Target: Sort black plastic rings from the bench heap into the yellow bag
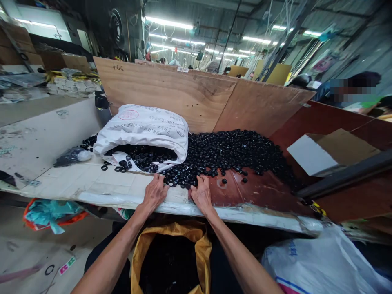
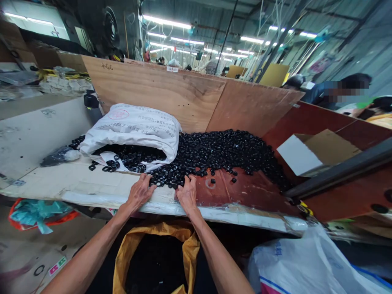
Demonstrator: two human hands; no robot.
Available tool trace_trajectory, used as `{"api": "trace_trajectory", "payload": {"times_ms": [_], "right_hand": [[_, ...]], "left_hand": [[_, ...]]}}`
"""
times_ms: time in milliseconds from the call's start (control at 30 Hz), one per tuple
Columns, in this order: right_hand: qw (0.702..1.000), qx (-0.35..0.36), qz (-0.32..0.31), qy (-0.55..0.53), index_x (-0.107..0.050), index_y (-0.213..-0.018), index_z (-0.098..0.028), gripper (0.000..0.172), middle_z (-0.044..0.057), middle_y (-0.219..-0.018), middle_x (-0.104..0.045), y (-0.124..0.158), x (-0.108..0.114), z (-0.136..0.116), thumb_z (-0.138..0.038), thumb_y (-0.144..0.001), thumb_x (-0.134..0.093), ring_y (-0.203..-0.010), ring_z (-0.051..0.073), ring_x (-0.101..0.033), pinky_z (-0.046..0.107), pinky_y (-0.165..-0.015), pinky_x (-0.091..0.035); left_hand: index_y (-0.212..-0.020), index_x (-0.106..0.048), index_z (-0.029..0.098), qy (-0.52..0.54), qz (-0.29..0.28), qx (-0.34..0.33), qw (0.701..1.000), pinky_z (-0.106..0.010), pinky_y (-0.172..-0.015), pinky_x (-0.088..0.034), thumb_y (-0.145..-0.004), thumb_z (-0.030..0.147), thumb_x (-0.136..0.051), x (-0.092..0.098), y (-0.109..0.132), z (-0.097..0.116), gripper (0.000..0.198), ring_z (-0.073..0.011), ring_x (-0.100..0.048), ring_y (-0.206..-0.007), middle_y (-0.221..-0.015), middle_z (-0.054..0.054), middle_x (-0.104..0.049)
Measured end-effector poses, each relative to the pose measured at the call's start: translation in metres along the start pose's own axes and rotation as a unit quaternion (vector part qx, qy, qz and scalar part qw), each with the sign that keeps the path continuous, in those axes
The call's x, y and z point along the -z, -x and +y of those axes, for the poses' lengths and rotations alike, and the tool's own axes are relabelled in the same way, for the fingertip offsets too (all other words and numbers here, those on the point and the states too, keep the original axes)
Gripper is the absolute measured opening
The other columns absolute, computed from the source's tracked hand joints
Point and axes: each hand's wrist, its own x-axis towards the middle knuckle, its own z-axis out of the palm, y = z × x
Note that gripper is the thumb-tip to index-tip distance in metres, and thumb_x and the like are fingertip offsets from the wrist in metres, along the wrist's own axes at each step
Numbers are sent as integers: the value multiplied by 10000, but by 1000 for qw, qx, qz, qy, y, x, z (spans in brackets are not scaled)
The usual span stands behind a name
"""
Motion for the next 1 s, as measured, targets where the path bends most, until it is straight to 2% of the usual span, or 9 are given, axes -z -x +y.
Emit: {"api": "trace_trajectory", "payload": {"times_ms": [100,167,300,400,533,733,833,900,1000], "right_hand": [[999,9,-16,-27,-574,-1312,-101,528,195,-1269,-485,6,-5,-11,-147,-786,-562,-1056,292,-606,443,-944,-534],[998,14,-19,-53,-567,-1302,-121,541,171,-1272,-479,8,-2,-17,-100,-763,-538,-857,206,-624,386,-847,-565],[996,36,26,-83,-604,-1098,-159,348,115,-1199,-502,13,15,-29,-96,-763,-535,-601,102,-499,306,-674,-542],[989,107,-45,-87,-614,-989,-180,193,59,-1006,-545,18,23,-39,-137,-807,-565,-642,130,-512,277,-642,-504],[978,150,-140,-45,-663,-1020,-184,181,59,-971,-553,21,20,-44,-154,-877,-557,-813,184,-588,296,-761,-515],[981,138,-128,-40,-660,-992,-164,174,64,-945,-566,22,16,-42,-142,-863,-544,-776,178,-577,293,-724,-505],[984,130,-112,-55,-638,-926,-165,127,47,-890,-569,21,18,-41,-143,-834,-552,-697,155,-554,275,-658,-487],[984,119,-109,-75,-631,-885,-172,95,34,-872,-573,21,19,-41,-155,-839,-549,-628,130,-536,258,-607,-475],[982,111,-104,-110,-640,-893,-177,91,31,-878,-594,21,21,-41,-186,-858,-556,-589,111,-541,241,-571,-473]], "left_hand": [[-1258,-544,193,45,3,-57,997,-382,-900,-534,-849,294,-696,-2,3,0,448,-276,-658,-1050,-1209,-112,-584],[-1273,-534,205,95,23,-59,993,-364,-865,-546,-817,288,-721,-1,6,-6,500,-227,-668,-929,-1236,-99,-571],[-1067,-599,204,166,66,-18,984,-296,-701,-529,-839,237,-653,0,10,-16,236,-117,-557,-604,-983,-11,-580],[-984,-640,214,151,53,-41,986,-275,-701,-500,-844,204,-649,-1,11,-15,141,-138,-569,-657,-861,9,-576],[-1028,-701,243,114,3,-94,989,-276,-749,-492,-869,187,-644,-1,12,-10,178,-160,-614,-779,-941,-13,-620],[-898,-678,213,164,-4,-127,978,-277,-795,-494,-889,198,-635,3,12,-11,47,-165,-628,-869,-986,-32,-623],[-855,-640,198,201,-3,-143,969,-279,-809,-489,-918,223,-600,5,15,-9,79,-167,-635,-885,-996,-46,-639],[-904,-620,203,207,-33,-140,968,-272,-768,-483,-910,219,-598,5,17,-7,28,-156,-632,-802,-914,-22,-645],[-1021,-587,211,192,-71,-125,971,-261,-708,-465,-869,200,-626,5,18,-5,157,-146,-609,-698,-797,23,-618]]}}
